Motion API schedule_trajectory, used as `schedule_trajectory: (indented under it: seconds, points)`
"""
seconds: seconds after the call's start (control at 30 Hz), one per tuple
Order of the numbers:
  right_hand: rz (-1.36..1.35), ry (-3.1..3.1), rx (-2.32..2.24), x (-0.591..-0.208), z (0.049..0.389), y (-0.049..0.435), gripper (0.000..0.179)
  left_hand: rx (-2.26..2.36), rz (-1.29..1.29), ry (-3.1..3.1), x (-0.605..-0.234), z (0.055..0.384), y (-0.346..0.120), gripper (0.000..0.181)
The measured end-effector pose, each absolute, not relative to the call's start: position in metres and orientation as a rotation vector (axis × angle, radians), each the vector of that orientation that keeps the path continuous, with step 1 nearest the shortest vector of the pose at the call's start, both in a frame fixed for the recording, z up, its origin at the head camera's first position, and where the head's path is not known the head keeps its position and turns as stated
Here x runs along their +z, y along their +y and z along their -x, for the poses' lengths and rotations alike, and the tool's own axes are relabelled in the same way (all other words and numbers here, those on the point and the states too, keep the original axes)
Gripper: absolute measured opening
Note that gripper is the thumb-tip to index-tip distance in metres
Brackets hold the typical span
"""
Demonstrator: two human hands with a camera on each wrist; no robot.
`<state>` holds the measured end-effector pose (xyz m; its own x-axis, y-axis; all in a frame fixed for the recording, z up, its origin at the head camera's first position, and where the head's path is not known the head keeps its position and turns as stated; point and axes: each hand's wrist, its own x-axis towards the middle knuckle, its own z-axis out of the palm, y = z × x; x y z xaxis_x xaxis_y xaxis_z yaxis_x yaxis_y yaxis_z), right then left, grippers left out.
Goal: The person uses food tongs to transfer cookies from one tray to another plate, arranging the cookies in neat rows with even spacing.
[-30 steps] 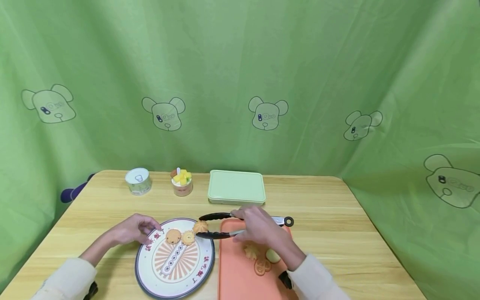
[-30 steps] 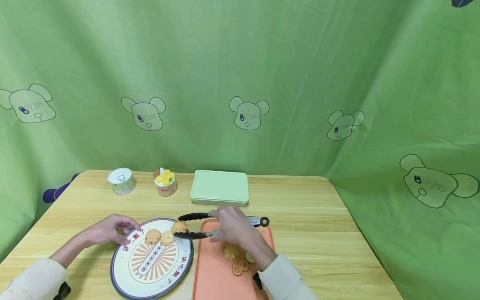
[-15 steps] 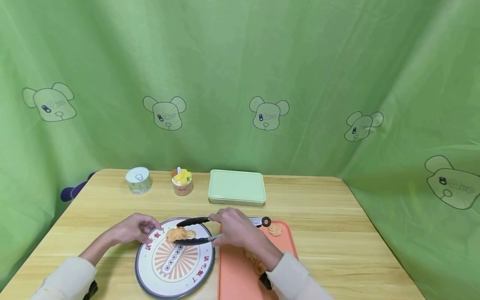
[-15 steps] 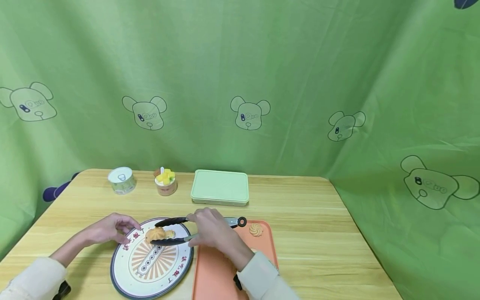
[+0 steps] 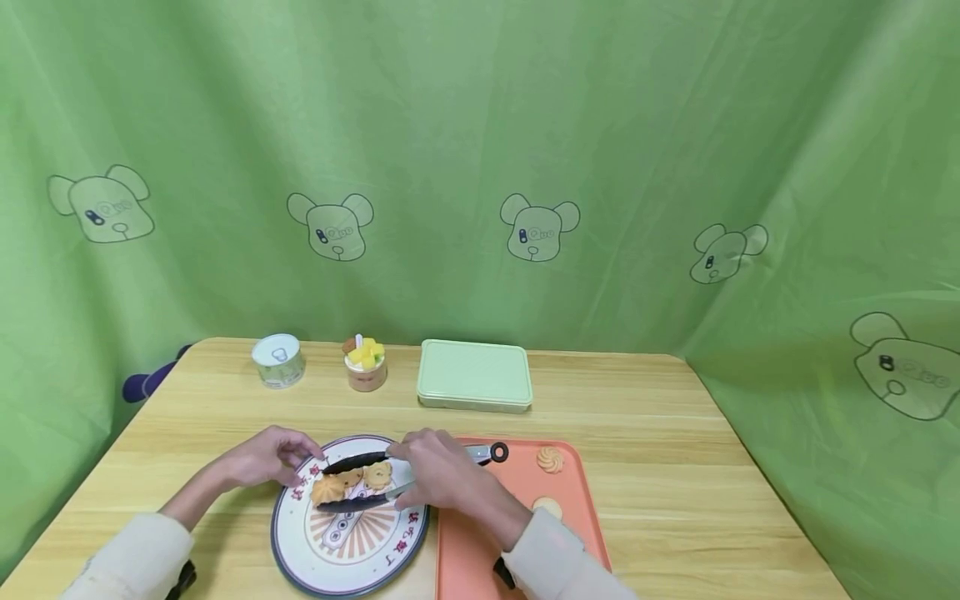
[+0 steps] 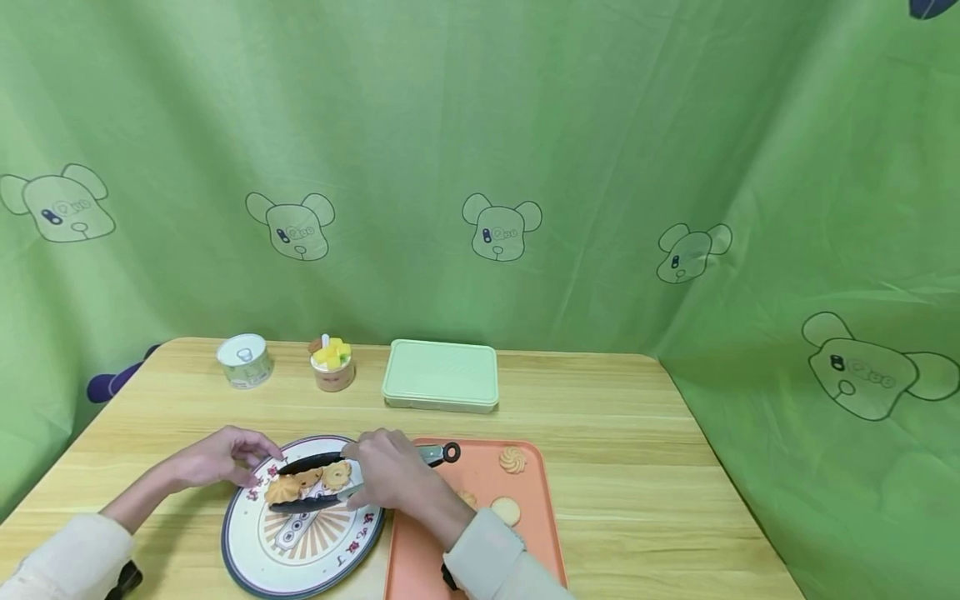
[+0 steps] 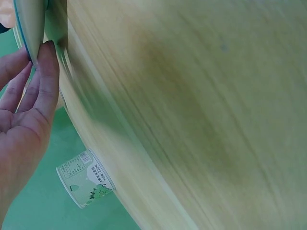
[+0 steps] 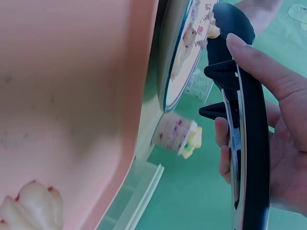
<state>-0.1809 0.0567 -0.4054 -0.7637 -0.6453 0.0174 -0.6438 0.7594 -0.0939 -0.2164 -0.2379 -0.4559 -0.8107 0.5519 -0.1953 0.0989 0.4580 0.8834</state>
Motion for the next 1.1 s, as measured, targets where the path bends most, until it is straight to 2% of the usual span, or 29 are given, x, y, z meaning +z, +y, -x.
schedule_trajectory:
  seconds: [0.7,1.1]
  points:
    - [1.030,2.911,-0.115,-0.410,0.177,0.045,0.075,1.303,-0.534,2.271,-0.458,0.217,-0.238,0.044]
    - [0.933,2.913,-0.225,-0.398,0.179,0.088,0.080,1.293,-0.529,2.287,-0.458,0.216,-0.238,0.044]
